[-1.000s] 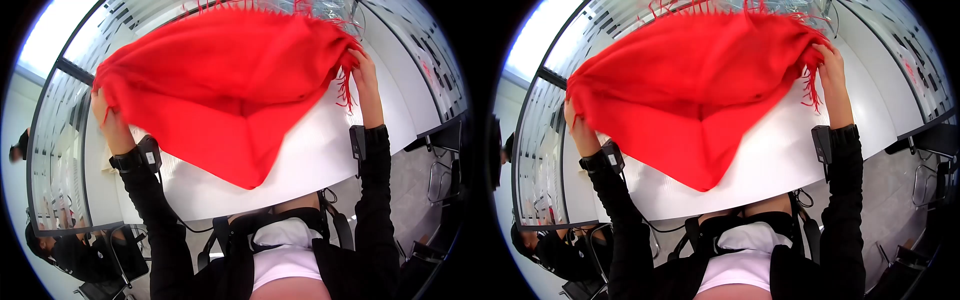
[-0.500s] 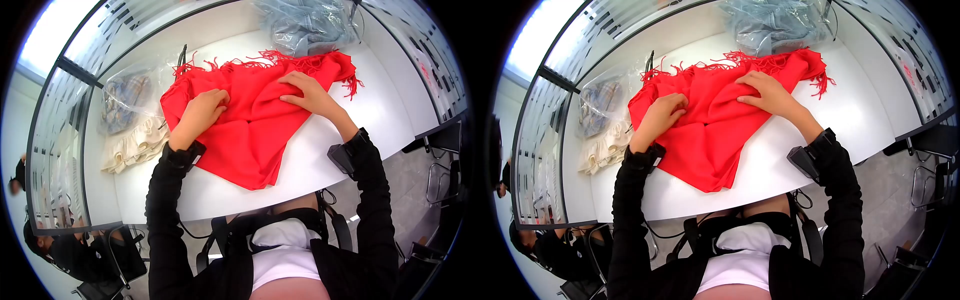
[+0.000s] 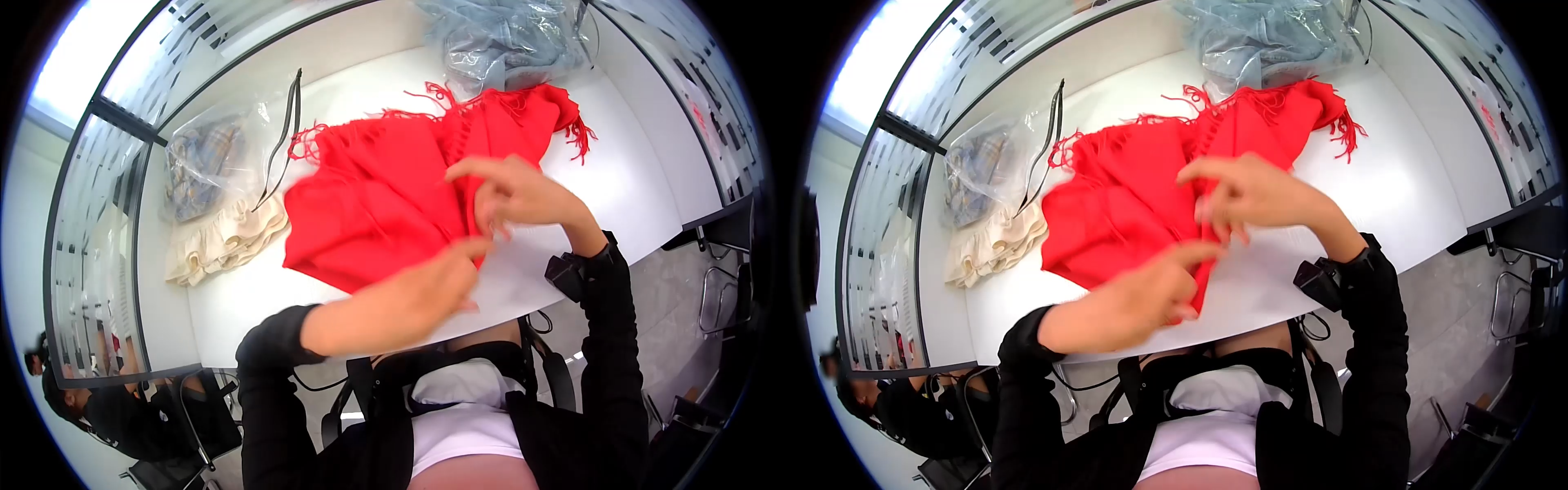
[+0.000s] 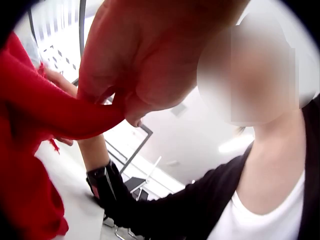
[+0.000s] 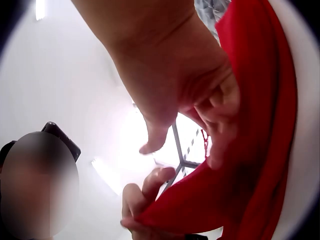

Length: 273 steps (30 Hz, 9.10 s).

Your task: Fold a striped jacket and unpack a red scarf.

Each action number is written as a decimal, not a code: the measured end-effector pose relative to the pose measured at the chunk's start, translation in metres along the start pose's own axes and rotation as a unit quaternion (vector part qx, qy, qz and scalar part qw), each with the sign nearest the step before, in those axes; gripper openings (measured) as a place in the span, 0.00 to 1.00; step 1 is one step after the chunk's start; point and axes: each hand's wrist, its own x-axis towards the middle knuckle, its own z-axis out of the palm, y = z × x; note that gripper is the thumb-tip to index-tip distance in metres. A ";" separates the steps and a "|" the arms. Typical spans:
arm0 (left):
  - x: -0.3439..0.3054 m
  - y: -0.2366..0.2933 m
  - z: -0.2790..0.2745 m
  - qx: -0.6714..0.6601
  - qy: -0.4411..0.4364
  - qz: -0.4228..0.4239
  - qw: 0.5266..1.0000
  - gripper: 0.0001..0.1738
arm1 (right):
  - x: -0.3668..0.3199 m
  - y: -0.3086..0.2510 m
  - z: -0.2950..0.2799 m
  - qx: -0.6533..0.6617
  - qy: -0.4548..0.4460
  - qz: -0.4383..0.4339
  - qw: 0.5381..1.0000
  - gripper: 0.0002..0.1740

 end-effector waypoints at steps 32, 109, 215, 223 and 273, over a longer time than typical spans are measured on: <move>-0.127 -0.053 -0.198 0.528 0.709 -0.095 0.459 0.05 | -0.053 0.060 -0.139 -0.255 0.653 -0.082 0.709 0.11; -0.079 -0.063 -0.152 0.363 0.207 -0.193 0.888 0.26 | -0.008 0.042 -0.099 -0.392 0.403 -0.152 0.813 0.15; -0.039 -0.008 -0.100 0.240 0.466 -0.015 0.852 0.09 | 0.018 0.061 -0.020 -0.395 0.056 -0.258 0.880 0.14; -0.058 -0.036 -0.128 0.553 0.427 -0.130 0.703 0.10 | 0.007 0.057 -0.047 -0.153 0.336 -0.240 0.898 0.14; -0.162 0.211 -0.438 0.765 0.557 0.024 0.323 0.11 | -0.108 -0.266 -0.227 -0.613 0.660 -0.336 0.275 0.09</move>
